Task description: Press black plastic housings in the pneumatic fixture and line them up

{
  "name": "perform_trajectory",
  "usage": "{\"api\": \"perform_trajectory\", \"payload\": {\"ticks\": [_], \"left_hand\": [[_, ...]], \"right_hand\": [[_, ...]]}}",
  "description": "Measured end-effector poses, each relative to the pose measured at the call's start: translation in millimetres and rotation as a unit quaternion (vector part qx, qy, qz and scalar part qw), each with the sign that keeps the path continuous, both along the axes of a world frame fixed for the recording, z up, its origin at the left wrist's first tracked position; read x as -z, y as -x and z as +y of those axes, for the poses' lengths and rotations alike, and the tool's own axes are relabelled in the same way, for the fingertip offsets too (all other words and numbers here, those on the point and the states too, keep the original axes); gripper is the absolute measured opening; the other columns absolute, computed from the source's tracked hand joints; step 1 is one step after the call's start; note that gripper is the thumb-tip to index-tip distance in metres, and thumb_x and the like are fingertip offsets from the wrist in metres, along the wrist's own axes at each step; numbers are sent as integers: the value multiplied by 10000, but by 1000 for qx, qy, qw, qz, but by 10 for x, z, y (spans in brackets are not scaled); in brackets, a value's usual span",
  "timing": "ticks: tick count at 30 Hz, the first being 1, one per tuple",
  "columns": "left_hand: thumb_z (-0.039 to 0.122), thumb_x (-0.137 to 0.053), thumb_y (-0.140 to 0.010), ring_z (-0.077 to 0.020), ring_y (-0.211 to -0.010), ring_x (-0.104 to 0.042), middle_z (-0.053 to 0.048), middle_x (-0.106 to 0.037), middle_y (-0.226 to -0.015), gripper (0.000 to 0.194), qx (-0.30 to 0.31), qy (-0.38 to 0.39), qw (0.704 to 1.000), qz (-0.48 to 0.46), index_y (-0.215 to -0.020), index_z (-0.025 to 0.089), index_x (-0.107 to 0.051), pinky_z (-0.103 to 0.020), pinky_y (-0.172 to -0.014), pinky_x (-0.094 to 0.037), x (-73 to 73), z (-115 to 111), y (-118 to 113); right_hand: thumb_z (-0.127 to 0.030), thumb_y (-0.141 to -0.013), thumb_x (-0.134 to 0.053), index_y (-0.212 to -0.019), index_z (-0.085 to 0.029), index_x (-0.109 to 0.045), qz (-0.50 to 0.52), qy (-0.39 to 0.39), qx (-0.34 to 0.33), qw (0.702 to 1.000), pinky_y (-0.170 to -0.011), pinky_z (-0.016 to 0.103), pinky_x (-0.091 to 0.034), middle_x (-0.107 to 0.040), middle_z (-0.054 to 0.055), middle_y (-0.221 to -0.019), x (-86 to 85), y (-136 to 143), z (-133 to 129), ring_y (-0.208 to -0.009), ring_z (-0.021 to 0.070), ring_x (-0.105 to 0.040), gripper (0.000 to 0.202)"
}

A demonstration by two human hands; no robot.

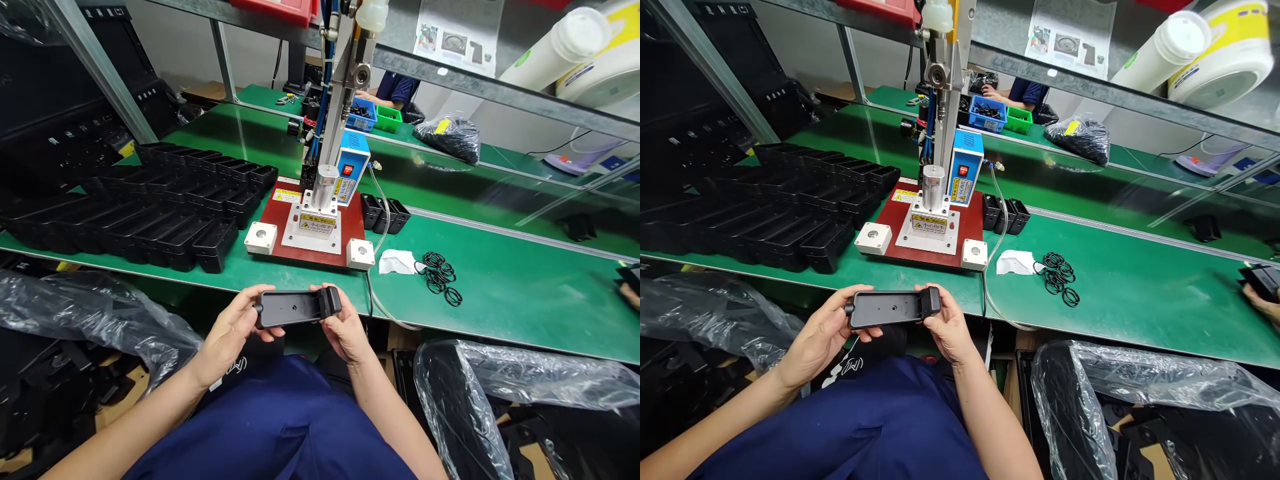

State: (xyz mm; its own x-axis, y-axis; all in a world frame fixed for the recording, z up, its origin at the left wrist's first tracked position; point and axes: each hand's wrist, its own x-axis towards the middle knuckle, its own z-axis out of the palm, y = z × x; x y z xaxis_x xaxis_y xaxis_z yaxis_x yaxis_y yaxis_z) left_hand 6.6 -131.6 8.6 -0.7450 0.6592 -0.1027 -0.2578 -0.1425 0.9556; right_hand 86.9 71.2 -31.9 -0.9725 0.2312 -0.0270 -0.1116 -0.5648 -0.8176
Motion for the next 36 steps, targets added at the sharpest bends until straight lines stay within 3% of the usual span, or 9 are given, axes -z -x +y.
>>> {"api": "perform_trajectory", "payload": {"ticks": [10, 19, 23, 36], "left_hand": [[453, -539, -896, -196, -794, -683, -55, -594, -1033, 419, 16, 52, 996, 66, -1240, 242, -428, -273, -660, -543, 51, 16, -40], [410, -699, -785, -176, -805, -646, -75, -660, -967, 447, 42, 95, 991, 79, -1107, 193, -478, -267, -733, -504, 104, -2, -80], [378, -704, -783, -161, -782, -633, -67, -667, -942, 416, 48, 101, 988, 102, -1089, 193, -490, -248, -702, -496, 90, -1, -67], [314, -684, -809, -179, -930, -658, -96, -654, -1097, 409, 58, 88, 990, 92, -1154, 214, -488, -259, -807, -519, 97, -5, -75]], "right_hand": [[-346, -680, -824, -1216, -278, -603, 4, 41, -32, 999, -709, 233, -494, -614, 72, -1241, 89, -6, 61, -935, 167, -606, 583], [-465, -733, -762, -1231, -218, -598, -5, 32, -52, 998, -897, 339, -478, -645, 116, -1190, 73, 38, 121, -1057, 220, -607, 580], [-474, -739, -753, -1224, -222, -605, 1, 37, -62, 997, -886, 343, -485, -635, 122, -1211, 68, 53, 120, -1052, 221, -612, 566], [-422, -715, -786, -1252, -254, -587, 20, 20, -50, 998, -866, 307, -478, -609, 104, -1265, 20, 74, 219, -1047, 188, -593, 597]]}}
